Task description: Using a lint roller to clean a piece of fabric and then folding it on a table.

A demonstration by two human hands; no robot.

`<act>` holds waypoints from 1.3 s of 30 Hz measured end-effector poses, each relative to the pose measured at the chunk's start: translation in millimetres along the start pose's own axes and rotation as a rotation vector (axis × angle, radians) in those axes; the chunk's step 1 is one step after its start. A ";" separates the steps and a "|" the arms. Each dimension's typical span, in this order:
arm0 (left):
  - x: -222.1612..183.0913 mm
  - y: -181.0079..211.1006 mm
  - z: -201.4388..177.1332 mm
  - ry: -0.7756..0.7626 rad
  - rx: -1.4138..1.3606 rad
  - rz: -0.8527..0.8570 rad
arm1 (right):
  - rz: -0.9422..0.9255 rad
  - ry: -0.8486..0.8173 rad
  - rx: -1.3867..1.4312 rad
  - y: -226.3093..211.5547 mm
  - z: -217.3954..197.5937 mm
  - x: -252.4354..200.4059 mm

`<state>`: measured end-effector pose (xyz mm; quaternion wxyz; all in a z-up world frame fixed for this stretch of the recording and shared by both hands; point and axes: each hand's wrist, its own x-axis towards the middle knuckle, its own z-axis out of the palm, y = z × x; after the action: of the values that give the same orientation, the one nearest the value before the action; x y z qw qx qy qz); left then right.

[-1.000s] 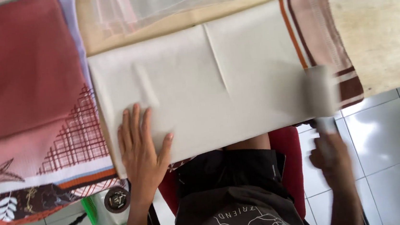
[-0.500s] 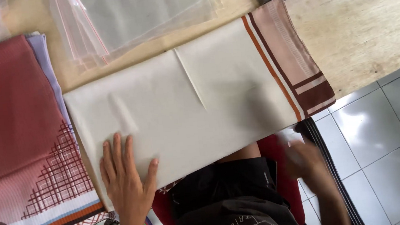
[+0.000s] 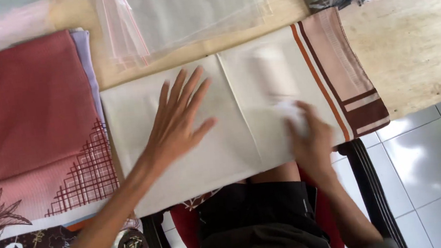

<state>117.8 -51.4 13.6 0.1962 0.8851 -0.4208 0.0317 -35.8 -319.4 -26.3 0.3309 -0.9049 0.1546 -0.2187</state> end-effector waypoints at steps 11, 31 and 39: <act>34.1 -61.5 33.8 -0.023 0.028 -0.049 | -0.083 0.181 -0.377 80.4 -1.6 95.4; 31.6 -62.8 38.0 0.035 0.094 -0.001 | -0.077 0.186 -0.504 91.0 -25.3 83.1; 32.7 -60.8 33.7 -0.037 0.041 -0.069 | -0.100 0.049 -0.514 45.8 19.6 20.4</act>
<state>181.3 -53.4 -29.7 0.1711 0.9034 -0.3927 0.0170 -14.7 -351.3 -64.3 0.0751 -0.9601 0.1682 -0.2102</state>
